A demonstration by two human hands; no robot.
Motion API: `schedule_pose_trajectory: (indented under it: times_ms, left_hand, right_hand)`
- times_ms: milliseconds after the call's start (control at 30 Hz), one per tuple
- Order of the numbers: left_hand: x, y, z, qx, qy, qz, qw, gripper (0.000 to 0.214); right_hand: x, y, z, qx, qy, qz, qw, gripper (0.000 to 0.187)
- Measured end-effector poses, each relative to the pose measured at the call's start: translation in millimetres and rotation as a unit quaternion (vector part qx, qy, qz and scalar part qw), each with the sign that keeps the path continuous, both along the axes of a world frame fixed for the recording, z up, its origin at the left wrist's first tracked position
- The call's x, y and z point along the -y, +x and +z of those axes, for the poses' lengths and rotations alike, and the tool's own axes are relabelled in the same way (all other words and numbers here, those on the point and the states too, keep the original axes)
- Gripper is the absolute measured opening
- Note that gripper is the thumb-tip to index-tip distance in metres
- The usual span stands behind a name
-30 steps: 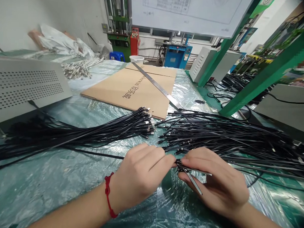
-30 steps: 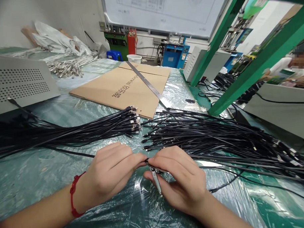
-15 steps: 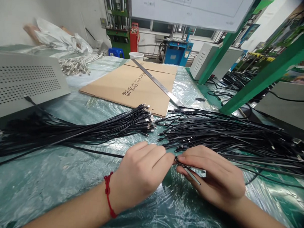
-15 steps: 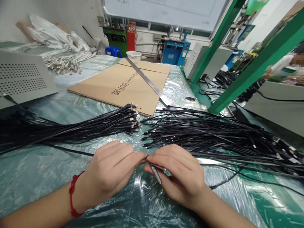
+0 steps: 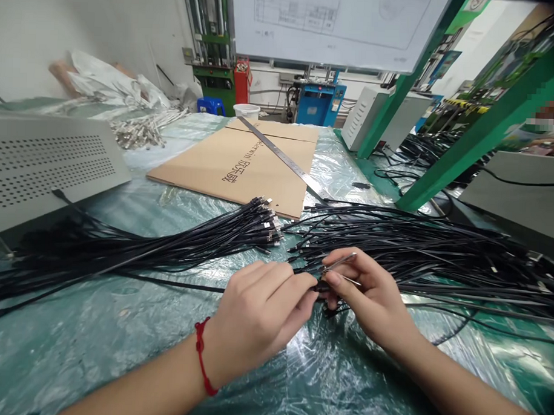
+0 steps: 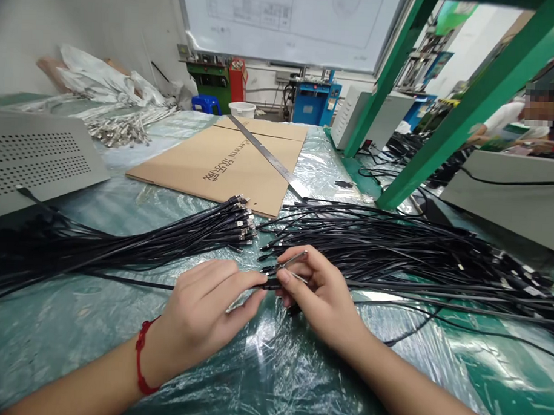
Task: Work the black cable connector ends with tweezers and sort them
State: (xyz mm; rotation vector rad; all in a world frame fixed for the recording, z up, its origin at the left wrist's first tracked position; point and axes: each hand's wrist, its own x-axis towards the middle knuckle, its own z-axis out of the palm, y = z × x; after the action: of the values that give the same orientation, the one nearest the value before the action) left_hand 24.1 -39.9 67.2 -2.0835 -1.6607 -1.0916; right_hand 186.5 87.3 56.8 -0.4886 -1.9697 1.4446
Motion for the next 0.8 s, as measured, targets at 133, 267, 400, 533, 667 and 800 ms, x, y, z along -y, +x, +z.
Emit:
schedule_pose_trajectory:
  times_ms: [133,267,400,533,667,800]
  left_hand:
    - [-2.7,-0.8,-2.6,0.032,-0.007,0.004,0.999,0.010]
    - [-4.5,-1.6,-3.3,0.052,0.003,0.002,0.999,0.010]
    - [-4.4,-1.0,-3.5,0.052,0.009,0.001,0.999,0.010]
    - [-5.8,-4.6,-6.9,0.035,-0.002,0.008,0.999,0.006]
    - [-13.6,-22.4,-11.9,-0.039,-0.082,0.070,0.993,0.010]
    - [-23.8,-49.0,-14.5,-0.060,-0.139,0.147,0.978,0.011]
  right_hand:
    - [1.1,0.6,-3.2,-0.016,0.075,-0.065,0.995,0.017]
    - [-0.1,5.3,-8.6,-0.033,0.193,-0.114,0.974,0.016]
    - [-0.5,7.9,-11.1,-0.038,0.262,-0.131,0.955,0.017]
    - [-0.4,9.5,-8.6,-0.030,0.251,-0.143,0.957,0.016]
    - [-23.7,15.3,3.2,-0.065,0.161,-0.211,0.962,0.019]
    - [-90.8,40.2,25.3,-0.202,0.067,-0.355,0.910,0.023]
